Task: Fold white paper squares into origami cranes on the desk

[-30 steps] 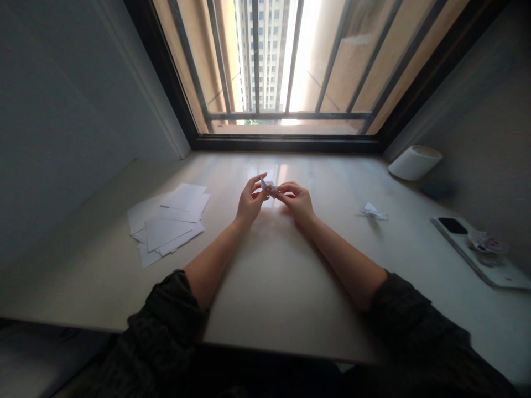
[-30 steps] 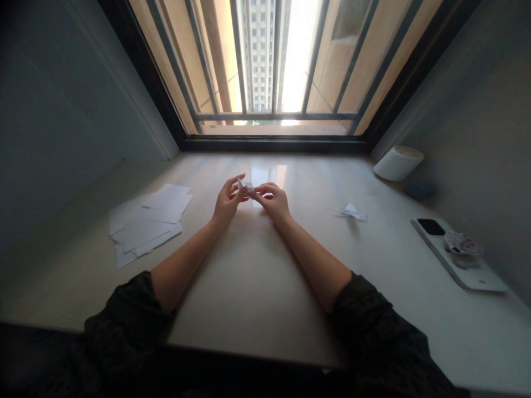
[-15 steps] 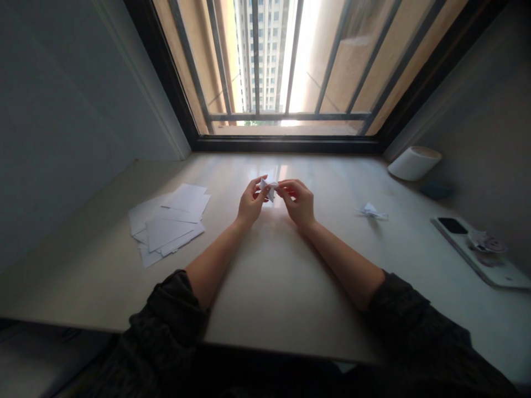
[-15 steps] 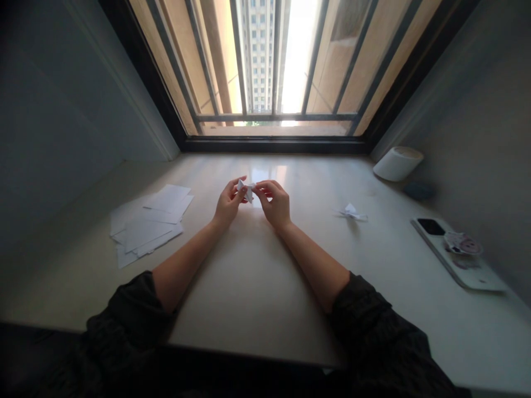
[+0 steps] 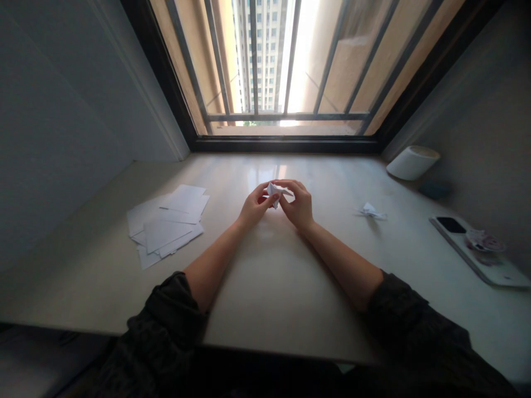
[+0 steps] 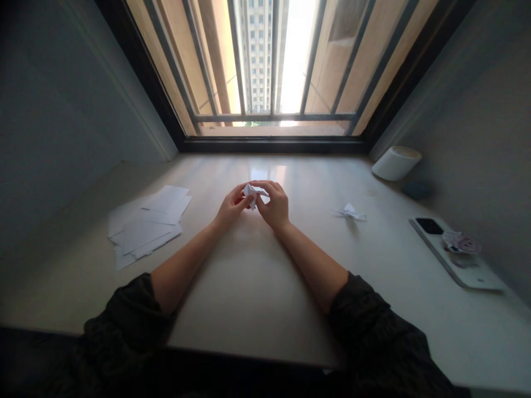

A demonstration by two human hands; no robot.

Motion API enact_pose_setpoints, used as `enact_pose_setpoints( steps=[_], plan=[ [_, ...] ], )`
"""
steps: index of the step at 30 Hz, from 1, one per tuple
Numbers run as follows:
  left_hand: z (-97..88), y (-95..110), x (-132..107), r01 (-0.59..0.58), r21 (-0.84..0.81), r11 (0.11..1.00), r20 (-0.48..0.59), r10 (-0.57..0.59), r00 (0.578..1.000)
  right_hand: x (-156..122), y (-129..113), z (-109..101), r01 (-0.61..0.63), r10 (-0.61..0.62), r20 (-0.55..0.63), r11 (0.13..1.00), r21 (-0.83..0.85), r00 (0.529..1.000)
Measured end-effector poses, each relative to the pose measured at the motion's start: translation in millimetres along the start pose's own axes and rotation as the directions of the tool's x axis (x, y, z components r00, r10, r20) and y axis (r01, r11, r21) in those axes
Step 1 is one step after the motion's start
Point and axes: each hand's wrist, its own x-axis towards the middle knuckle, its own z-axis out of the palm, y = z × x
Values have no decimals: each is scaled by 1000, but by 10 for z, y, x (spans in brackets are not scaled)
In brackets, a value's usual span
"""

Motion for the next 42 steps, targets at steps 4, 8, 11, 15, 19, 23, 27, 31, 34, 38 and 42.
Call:
enact_pose_setpoints(
  steps=[4,8,11,15,19,23,27,31,34,38,42],
  plan=[
    [8,10,-3,6,8,1000,18,-6,1000,-12,27,8,-4,4,-13,1000,29,1000],
    [-3,2,-2,19,-15,1000,-8,-20,1000,-31,55,18,-47,48,-23,998,31,999],
    [-12,3,-2,39,-60,997,-28,-41,999,-40,61,23,-103,103,-30,994,28,994],
    [-18,7,0,30,-114,993,-80,-39,996,-32,39,30,-117,118,-5,991,69,993],
    [-24,-11,5,1,-58,998,-120,-8,993,-24,35,35,-97,96,12,994,54,995],
    [-33,-39,12,-10,-3,1000,-122,9,992,-26,80,41,-122,126,-44,989,84,991],
    [-52,-47,5,6,96,995,-109,5,994,-23,132,48,-223,243,-123,962,158,962],
    [-69,-56,-22,30,309,951,-130,10,991,-21,164,57,-254,281,-138,950,183,950],
    [-79,-76,-36,43,444,895,-163,34,986,-24,181,65,-215,233,-119,965,148,965],
    [-93,-79,-36,67,524,849,-197,44,979,-29,185,72,-119,123,-58,990,81,991],
    [-93,-45,-36,120,558,821,-241,22,970,-26,167,68,-78,78,-1,992,101,997]
  ],
)
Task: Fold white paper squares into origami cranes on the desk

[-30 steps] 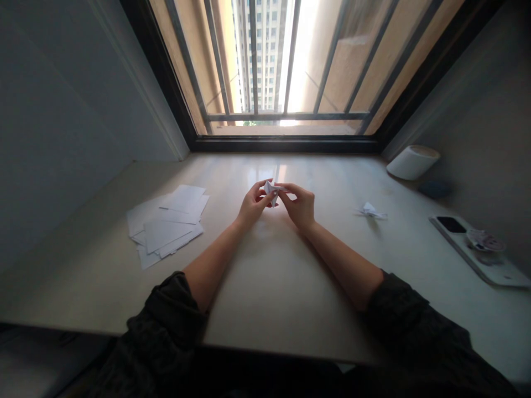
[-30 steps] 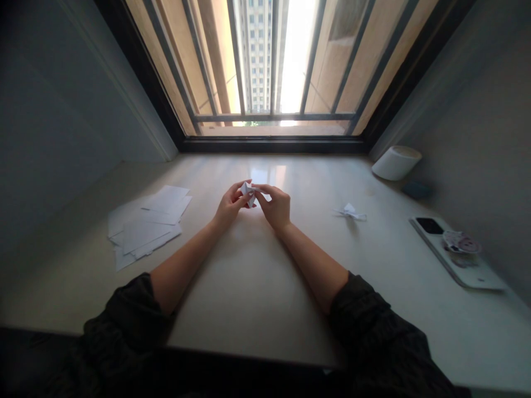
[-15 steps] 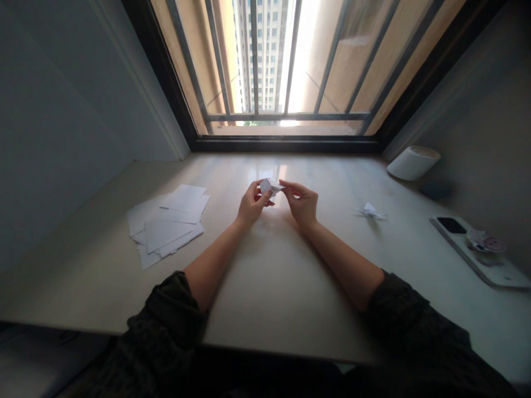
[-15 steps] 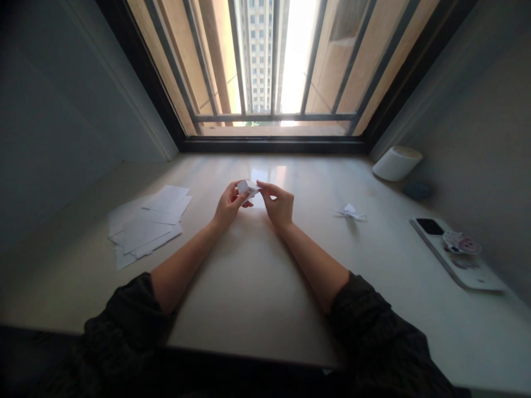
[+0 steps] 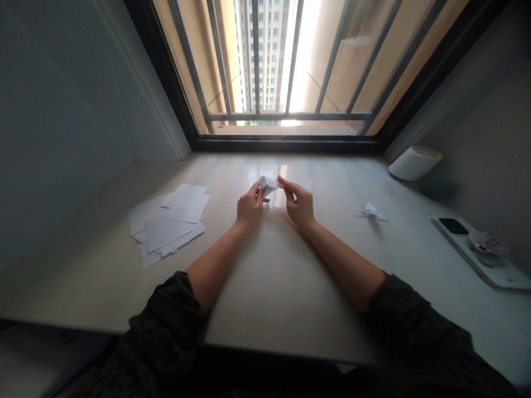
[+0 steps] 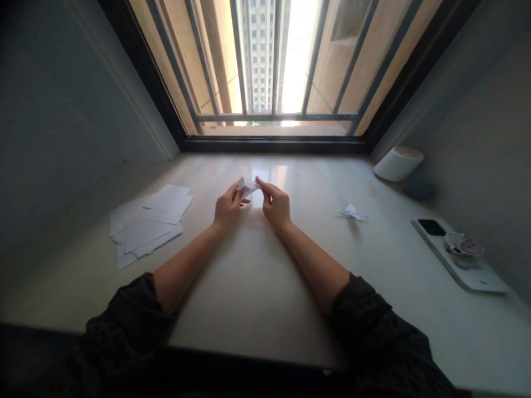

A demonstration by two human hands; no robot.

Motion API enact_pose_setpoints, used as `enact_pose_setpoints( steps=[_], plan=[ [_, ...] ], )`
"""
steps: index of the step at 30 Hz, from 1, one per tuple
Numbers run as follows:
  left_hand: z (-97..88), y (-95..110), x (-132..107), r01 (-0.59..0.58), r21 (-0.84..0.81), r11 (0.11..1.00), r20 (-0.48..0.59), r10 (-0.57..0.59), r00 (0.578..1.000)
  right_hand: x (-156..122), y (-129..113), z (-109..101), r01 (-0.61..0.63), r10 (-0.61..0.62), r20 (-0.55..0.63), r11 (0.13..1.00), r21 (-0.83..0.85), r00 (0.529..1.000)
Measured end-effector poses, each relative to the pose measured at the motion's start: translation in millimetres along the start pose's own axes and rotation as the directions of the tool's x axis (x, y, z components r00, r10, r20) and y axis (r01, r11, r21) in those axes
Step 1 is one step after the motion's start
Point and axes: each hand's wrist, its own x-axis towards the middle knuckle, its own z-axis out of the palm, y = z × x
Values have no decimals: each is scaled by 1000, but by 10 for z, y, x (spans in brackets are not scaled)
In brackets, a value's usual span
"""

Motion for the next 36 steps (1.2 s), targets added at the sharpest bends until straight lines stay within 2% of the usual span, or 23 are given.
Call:
enact_pose_setpoints(
  steps=[4,11,18,26,31,36],
  plan=[
    [2,6,-4,4,-32,999,-21,-5,1000,5,-43,-11,-9,5,55,997,71,998],
    [24,-24,-12,-52,-113,992,-21,50,999,6,-38,17,-94,94,32,995,-20,995],
    [17,9,-31,-64,-31,997,-7,64,998,-5,-23,10,-77,77,-6,994,-84,997],
    [-8,76,-43,-53,91,994,-43,57,997,-2,-54,-9,-51,47,-48,993,-104,998],
    [-9,65,-47,-61,76,995,-31,64,998,-3,-53,-7,-51,47,-38,994,-101,998],
    [1,32,-38,-47,6,999,-72,48,996,-6,-44,3,-44,43,-9,995,-90,999]
  ],
)
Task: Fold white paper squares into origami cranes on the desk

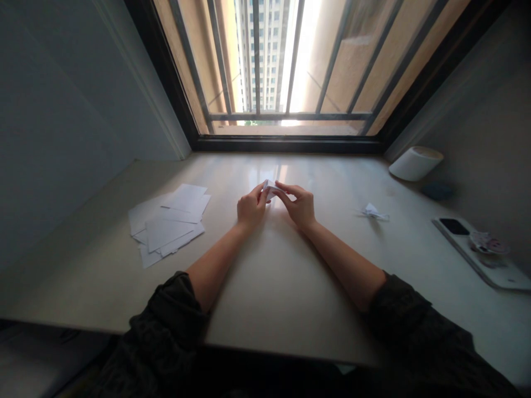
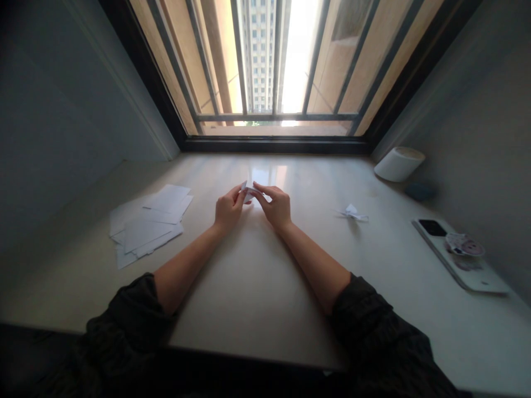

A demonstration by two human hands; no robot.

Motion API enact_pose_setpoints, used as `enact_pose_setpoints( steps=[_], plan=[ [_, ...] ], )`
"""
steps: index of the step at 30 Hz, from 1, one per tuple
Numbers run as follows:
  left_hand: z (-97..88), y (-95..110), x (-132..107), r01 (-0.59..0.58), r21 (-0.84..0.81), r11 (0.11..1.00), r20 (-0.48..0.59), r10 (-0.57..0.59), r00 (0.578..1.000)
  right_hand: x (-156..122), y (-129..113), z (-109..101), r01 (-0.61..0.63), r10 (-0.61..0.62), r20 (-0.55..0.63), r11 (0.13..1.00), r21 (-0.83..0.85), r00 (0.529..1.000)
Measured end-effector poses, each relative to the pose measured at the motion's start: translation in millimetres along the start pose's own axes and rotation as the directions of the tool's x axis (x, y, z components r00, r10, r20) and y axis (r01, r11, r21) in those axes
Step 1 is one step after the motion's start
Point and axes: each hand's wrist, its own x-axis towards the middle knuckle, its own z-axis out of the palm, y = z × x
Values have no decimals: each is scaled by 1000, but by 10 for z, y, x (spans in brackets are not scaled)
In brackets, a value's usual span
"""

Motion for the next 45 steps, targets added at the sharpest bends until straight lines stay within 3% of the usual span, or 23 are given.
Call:
enact_pose_setpoints(
  steps=[5,18,27,33,40,45],
  plan=[
    [0,-3,2,37,-120,992,5,-37,999,1,-5,9,-2,0,40,999,46,999],
    [10,-18,13,85,-212,974,12,-84,996,10,-20,21,-11,-5,109,989,145,994],
    [94,-135,98,129,-457,880,75,-107,991,21,7,29,-87,63,108,968,235,992],
    [86,-165,141,123,-459,880,52,-111,992,15,-4,43,-40,3,144,966,254,990],
    [111,-170,84,75,-422,903,79,-46,996,23,21,58,-184,143,145,927,327,979],
    [84,-132,55,78,-339,938,57,-63,996,25,21,57,-199,151,167,922,332,974]
  ],
)
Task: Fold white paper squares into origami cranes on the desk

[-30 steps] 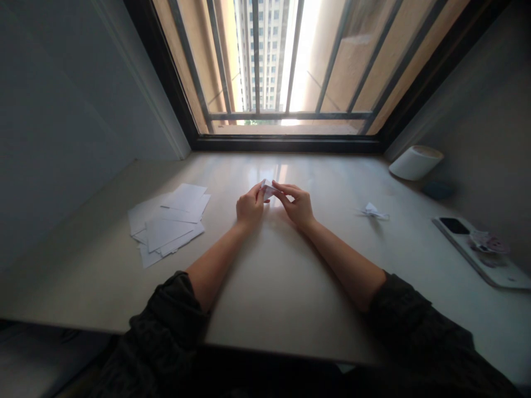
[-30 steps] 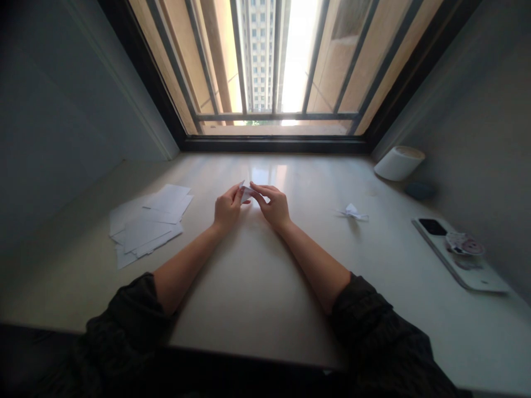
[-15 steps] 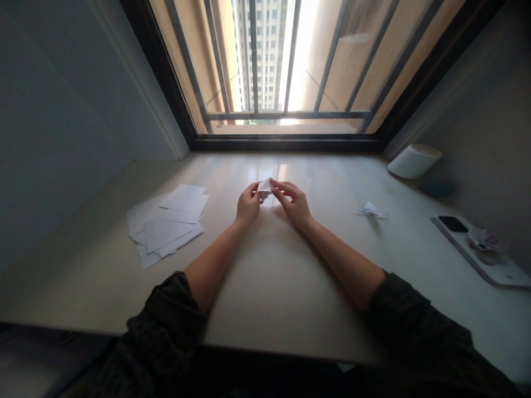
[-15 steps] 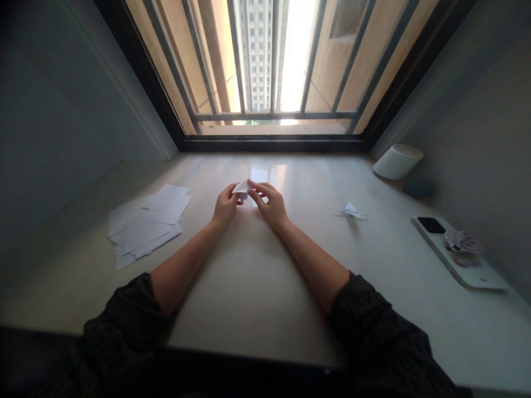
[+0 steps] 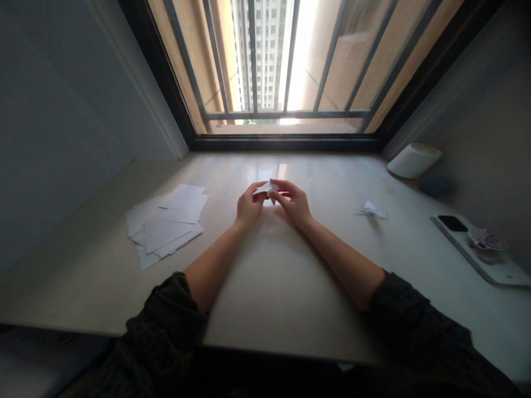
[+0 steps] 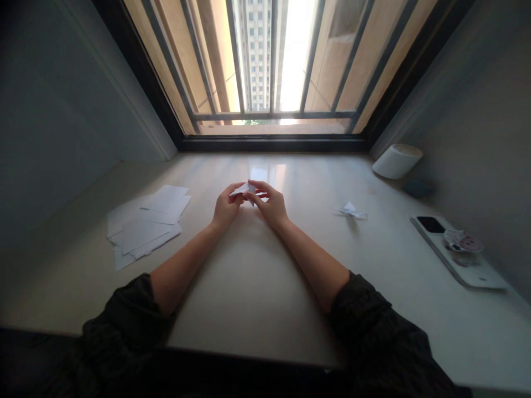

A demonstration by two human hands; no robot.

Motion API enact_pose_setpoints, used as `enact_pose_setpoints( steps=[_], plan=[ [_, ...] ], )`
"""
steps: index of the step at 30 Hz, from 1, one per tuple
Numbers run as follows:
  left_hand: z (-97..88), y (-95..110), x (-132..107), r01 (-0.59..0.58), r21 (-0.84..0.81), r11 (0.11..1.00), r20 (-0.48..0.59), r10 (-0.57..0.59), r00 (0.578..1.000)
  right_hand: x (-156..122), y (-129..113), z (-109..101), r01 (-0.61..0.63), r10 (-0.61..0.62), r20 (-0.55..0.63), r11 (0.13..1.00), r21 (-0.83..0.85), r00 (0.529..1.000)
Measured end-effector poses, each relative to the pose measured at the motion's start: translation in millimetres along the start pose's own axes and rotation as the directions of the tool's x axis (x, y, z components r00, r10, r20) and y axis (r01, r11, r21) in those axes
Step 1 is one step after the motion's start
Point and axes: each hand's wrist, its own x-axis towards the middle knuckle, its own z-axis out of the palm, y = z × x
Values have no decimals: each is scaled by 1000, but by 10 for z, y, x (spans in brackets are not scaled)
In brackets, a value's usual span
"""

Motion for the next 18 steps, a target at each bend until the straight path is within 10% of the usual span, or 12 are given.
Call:
enact_pose_setpoints(
  steps=[18],
  plan=[
    [-15,124,-45,-220,250,943,54,213,976,-36,-56,-17,15,-29,-103,991,-136,994]
  ],
)
